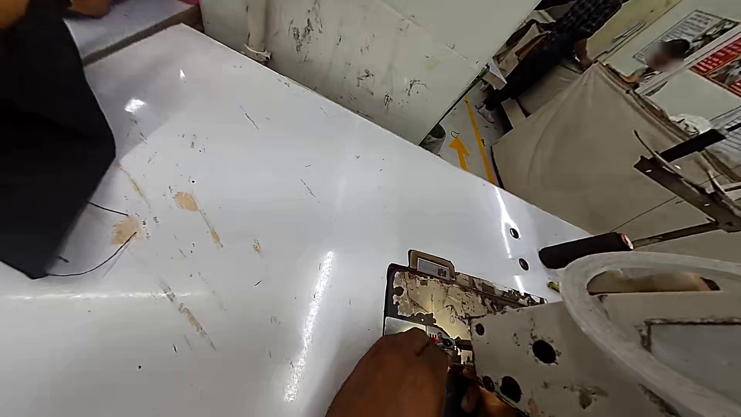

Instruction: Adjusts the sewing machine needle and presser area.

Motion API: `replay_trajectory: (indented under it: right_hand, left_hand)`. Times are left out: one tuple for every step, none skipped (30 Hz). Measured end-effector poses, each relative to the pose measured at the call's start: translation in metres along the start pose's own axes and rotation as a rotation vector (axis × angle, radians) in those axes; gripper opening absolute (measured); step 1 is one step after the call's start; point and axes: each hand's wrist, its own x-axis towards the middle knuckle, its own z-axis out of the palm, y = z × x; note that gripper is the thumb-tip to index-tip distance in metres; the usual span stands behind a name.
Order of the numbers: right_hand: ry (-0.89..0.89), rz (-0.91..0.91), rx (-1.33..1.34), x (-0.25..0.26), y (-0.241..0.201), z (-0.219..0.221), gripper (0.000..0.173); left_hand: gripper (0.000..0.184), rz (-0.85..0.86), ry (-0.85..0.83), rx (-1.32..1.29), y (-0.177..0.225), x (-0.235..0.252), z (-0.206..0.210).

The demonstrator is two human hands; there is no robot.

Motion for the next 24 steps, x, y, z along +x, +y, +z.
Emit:
replay_trajectory:
  right_hand:
    - [-0.006, -0.004, 0.002, 0.0, 0.0004, -0.0007, 0.016]
    - [-0.01, -0.012, 0.002, -0.0001, 0.0012, -0.0013, 0.016]
    - [-0.012, -0.017, 0.002, -0.0002, 0.0018, -0.0017, 0.017]
    - [-0.017, -0.019, -0.003, -0.0004, 0.002, -0.0019, 0.017]
    - [-0.021, -0.018, -0.009, -0.0005, 0.0015, -0.0021, 0.018]
    - [-0.02, -0.018, -0.013, -0.0002, 0.0004, -0.0018, 0.019]
    - [-0.013, -0.021, -0.012, 0.0011, -0.0012, -0.0009, 0.019]
    - [-0.009, -0.02, -0.013, 0.0016, -0.0021, -0.0005, 0.019]
    - [-0.009, -0.016, -0.01, 0.0014, -0.0023, -0.0005, 0.02]
    - [-0.012, -0.01, -0.007, 0.0011, -0.0019, -0.0006, 0.02]
    - [-0.007, -0.006, -0.003, 0.001, -0.0019, -0.0003, 0.02]
    - [-0.003, -0.006, -0.002, 0.0009, -0.0018, -0.0003, 0.021]
    - [-0.001, -0.003, -0.008, 0.0006, -0.0022, -0.0004, 0.021]
    - [-0.002, -0.005, -0.014, 0.0002, -0.0019, -0.0009, 0.021]
    - [-0.005, -0.005, -0.014, -0.0003, -0.0012, -0.0017, 0.021]
    - [-0.008, -0.007, -0.015, -0.0007, -0.0005, -0.0021, 0.021]
    - [-0.01, -0.004, -0.012, -0.0009, 0.0, -0.0023, 0.021]
    - [-0.016, 0.003, -0.004, -0.0016, 0.0008, -0.0027, 0.022]
    - [-0.019, 0.006, 0.002, -0.0021, 0.0019, -0.003, 0.023]
    - [-0.018, 0.009, 0.008, -0.0022, 0.0024, -0.0032, 0.023]
    - [-0.018, 0.009, 0.01, -0.0025, 0.0031, -0.0036, 0.023]
    - [-0.017, 0.008, 0.008, -0.0029, 0.0036, -0.0041, 0.023]
    - [-0.014, 0.007, 0.005, -0.0032, 0.0041, -0.0043, 0.023]
    - [-0.015, 0.007, -0.002, -0.0036, 0.0046, -0.0045, 0.023]
  left_hand:
    - [0.02, -0.002, -0.001, -0.001, 0.0002, -0.0001, 0.0]
    - [0.02, -0.005, -0.002, -0.002, 0.0005, -0.0001, 0.0]
    - [0.02, -0.009, -0.004, -0.002, 0.0008, 0.0, -0.0001]
    - [0.02, -0.011, -0.007, -0.003, 0.0011, 0.0002, -0.0004]
    - [0.02, -0.012, -0.01, -0.005, 0.0015, 0.0002, -0.0005]
    - [0.02, -0.016, -0.012, -0.006, 0.0022, 0.0002, -0.0007]
    - [0.02, -0.021, -0.015, -0.007, 0.0031, 0.0001, -0.001]
    - [0.02, -0.023, -0.015, -0.006, 0.0036, 0.0002, -0.0009]
    - [0.02, -0.025, -0.012, 0.001, 0.0039, 0.0001, -0.0005]
    - [0.02, -0.026, -0.009, 0.01, 0.0042, 0.0, -0.0004]
    - [0.02, -0.027, -0.003, 0.015, 0.0043, -0.0001, -0.0003]
    - [0.02, -0.026, 0.004, 0.018, 0.0044, -0.0001, -0.0002]
    - [0.02, -0.026, 0.008, 0.018, 0.0044, -0.0002, -0.0001]
    - [0.019, -0.027, 0.012, 0.019, 0.0045, -0.0004, -0.0001]
    - [0.019, -0.026, 0.015, 0.023, 0.0045, -0.0005, 0.0001]
    - [0.019, -0.024, 0.018, 0.026, 0.0044, -0.0005, 0.0002]
    - [0.019, -0.025, 0.019, 0.027, 0.0043, -0.0006, 0.0002]
    - [0.019, -0.029, 0.019, 0.026, 0.0044, -0.0006, 0.0001]
    - [0.019, -0.031, 0.021, 0.028, 0.0044, -0.0007, 0.0001]
    - [0.019, -0.032, 0.026, 0.028, 0.0043, -0.0008, 0.0001]
    - [0.019, -0.032, 0.028, 0.029, 0.0041, -0.0009, 0.0002]
    - [0.019, -0.031, 0.029, 0.03, 0.0037, -0.001, 0.0004]
    - [0.019, -0.029, 0.03, 0.028, 0.0034, -0.0011, 0.0006]
    - [0.019, -0.027, 0.029, 0.026, 0.0033, -0.001, 0.0007]
